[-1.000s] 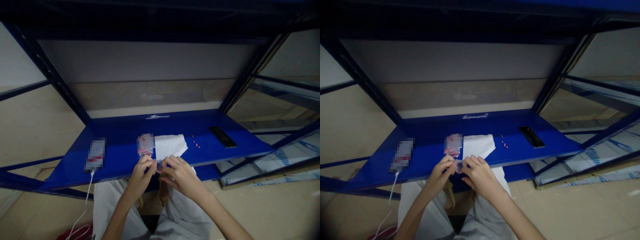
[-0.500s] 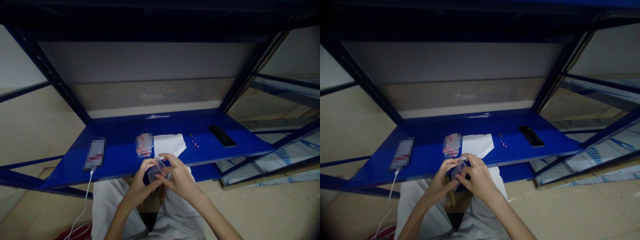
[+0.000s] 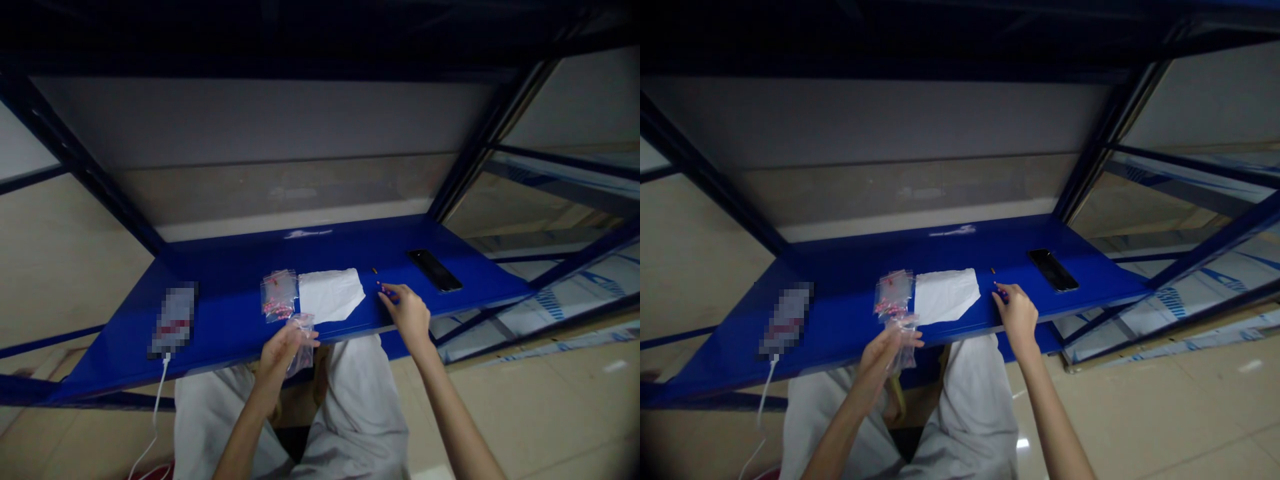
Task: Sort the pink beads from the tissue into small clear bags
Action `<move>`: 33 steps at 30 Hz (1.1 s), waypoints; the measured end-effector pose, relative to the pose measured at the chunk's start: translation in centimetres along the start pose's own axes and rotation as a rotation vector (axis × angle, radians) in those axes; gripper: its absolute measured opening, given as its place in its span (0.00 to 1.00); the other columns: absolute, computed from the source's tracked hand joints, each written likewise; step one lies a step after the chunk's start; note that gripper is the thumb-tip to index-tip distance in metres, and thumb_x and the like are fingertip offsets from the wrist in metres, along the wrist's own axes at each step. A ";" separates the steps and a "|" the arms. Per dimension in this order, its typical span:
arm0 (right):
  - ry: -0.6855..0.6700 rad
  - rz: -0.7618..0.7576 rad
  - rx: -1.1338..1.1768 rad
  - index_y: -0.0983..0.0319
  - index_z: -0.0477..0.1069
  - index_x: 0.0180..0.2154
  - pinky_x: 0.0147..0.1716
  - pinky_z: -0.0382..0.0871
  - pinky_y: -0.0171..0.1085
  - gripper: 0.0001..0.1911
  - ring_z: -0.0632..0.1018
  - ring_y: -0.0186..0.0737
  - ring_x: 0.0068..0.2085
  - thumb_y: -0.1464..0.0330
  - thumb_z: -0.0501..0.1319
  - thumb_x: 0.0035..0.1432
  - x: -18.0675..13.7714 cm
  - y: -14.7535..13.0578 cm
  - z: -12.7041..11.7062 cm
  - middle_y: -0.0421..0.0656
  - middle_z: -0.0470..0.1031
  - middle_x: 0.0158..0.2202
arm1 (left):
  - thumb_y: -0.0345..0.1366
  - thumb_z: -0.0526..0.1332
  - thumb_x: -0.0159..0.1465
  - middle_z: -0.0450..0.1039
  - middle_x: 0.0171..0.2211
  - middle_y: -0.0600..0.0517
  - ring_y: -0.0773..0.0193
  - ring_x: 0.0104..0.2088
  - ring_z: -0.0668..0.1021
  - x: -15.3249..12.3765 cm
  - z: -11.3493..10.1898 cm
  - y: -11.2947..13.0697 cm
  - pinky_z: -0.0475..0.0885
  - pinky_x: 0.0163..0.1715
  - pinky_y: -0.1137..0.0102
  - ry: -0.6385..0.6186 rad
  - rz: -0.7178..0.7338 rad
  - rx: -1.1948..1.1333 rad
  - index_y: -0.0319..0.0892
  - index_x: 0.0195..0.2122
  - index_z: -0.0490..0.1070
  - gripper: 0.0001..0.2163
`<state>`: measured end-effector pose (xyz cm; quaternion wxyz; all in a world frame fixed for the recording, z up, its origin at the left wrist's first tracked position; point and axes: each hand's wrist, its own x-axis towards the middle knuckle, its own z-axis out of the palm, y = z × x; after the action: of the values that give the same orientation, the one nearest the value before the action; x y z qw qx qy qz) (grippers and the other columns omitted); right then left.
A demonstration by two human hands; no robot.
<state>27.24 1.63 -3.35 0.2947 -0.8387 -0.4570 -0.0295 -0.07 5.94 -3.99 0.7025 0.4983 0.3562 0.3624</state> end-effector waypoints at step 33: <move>-0.753 -0.658 0.638 0.58 0.72 0.46 0.35 0.66 0.34 0.19 0.78 0.36 0.32 0.69 0.67 0.49 0.3 -13.3 -4.2 0.37 0.80 0.30 | 0.49 0.64 0.55 0.78 0.36 0.42 0.54 0.39 0.79 1.5 -1.0 2.8 0.71 0.42 0.65 -0.285 -0.090 -0.016 0.34 0.46 0.73 0.24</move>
<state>17.87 5.07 6.42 0.3250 -0.4757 -0.7525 0.3191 -0.64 8.33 -1.77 0.7654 0.5226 0.2717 0.2591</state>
